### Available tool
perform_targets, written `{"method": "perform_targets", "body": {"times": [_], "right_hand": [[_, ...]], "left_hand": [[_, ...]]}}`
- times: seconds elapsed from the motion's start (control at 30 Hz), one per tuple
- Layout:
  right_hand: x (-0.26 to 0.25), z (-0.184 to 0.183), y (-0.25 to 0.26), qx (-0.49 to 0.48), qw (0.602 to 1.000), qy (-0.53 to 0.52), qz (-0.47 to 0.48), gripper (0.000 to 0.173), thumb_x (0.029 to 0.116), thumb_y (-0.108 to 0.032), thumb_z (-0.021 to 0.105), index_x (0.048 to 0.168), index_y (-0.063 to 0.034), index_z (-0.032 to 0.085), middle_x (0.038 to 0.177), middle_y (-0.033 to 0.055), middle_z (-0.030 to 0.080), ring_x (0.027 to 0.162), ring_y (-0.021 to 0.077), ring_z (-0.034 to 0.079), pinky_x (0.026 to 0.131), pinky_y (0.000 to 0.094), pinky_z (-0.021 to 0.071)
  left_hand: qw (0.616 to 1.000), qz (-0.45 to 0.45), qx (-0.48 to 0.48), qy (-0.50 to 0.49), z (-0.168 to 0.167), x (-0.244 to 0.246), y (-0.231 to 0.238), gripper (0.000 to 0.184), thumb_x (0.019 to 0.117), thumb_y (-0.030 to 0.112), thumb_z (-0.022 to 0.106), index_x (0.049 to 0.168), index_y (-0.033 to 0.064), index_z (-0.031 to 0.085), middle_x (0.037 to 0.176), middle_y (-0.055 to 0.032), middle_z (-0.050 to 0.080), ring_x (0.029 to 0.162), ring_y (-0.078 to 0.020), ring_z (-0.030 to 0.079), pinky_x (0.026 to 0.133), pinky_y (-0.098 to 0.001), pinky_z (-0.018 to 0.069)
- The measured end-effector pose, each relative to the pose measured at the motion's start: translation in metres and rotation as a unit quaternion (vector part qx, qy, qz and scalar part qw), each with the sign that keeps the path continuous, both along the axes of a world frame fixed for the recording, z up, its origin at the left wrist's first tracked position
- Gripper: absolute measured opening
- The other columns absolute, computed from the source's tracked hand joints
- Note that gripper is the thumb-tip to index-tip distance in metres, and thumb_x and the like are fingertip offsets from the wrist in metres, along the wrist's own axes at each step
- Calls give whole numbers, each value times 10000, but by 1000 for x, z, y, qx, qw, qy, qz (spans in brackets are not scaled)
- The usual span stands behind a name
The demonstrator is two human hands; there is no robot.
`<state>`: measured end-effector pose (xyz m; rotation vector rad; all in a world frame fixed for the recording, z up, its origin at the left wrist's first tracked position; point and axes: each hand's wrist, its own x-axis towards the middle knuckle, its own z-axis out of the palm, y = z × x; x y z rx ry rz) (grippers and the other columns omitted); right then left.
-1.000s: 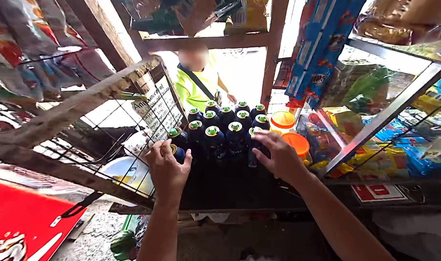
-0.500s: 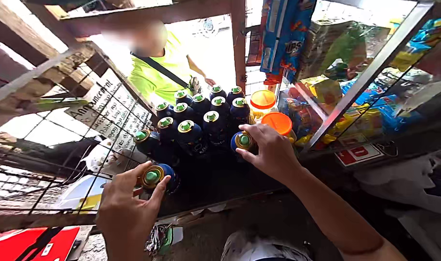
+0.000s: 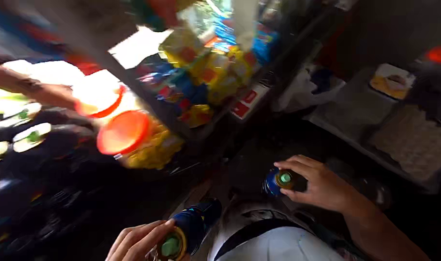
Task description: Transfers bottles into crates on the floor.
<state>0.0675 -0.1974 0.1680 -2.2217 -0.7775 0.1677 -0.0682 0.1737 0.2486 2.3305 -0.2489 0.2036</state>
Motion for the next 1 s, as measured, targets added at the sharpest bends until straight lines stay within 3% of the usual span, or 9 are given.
{"method": "perform_targets", "body": {"times": [0.1,0.23,0.3,0.37,0.6,0.73,0.83,0.93,1.0], "right_hand": [[15,-46,-39,-133,981,100,-102,539,795,-216,819,1293,-56,690,1185,184,674,1107,363,650,878,517,569],[50,-137,-99,-225,921,259,-184,499,888,-195,750,1346,-38,633,1376,227,567,1302,400,542,986,537,527],[68,-188,-133,-211,906,296,-217,504,910,-182,733,1372,-29,602,1417,245,535,1333,408,518,1025,539,506],[82,-241,-163,-177,905,291,-253,488,899,-155,729,1352,-19,611,1383,257,553,1308,416,531,1037,528,497],[150,-388,-222,-99,864,335,-363,523,892,-160,744,1363,11,596,1398,288,532,1311,417,528,1092,492,467],[173,-482,-230,-37,815,341,-466,519,881,-164,754,1330,47,601,1373,310,541,1263,408,570,1065,476,496],[191,-548,-229,-14,781,328,-532,498,865,-162,777,1279,70,629,1309,308,593,1236,415,585,1072,481,483],[198,-608,-227,23,745,314,-588,472,826,-159,819,1199,90,670,1236,304,637,1209,438,585,1072,511,468],[204,-640,-227,45,720,342,-602,492,819,-153,825,1226,74,665,1269,296,625,1237,423,572,1078,492,467]], "left_hand": [[995,-59,41,66,-35,60,-52,505,859,349,825,1258,85,665,1096,-153,681,1070,-173,617,928,-276,507],[982,-86,129,109,-109,126,-125,533,775,286,804,1259,79,722,1138,-204,691,1035,-330,675,867,-450,576],[976,-103,141,131,-152,158,-155,490,753,200,804,1218,59,737,1159,-226,673,1054,-388,665,873,-506,577],[975,-116,146,124,-199,189,-180,446,725,167,795,1154,53,754,1133,-205,674,1046,-386,656,878,-492,569],[968,-138,116,176,-353,285,-263,395,786,94,811,1162,8,724,1176,-252,649,1092,-416,637,916,-515,557],[932,-231,185,209,-444,336,-305,340,870,78,779,1191,-5,703,1211,-274,647,1119,-459,646,895,-542,574],[917,-262,202,224,-510,378,-329,302,929,75,713,1216,-15,688,1249,-277,631,1159,-468,623,949,-531,554],[903,-259,204,274,-555,416,-351,347,958,107,687,1281,-15,654,1350,-286,578,1242,-457,581,1019,-531,514],[906,-257,203,268,-582,436,-362,351,952,113,695,1280,-9,659,1350,-285,579,1255,-449,574,1037,-528,501]]}}
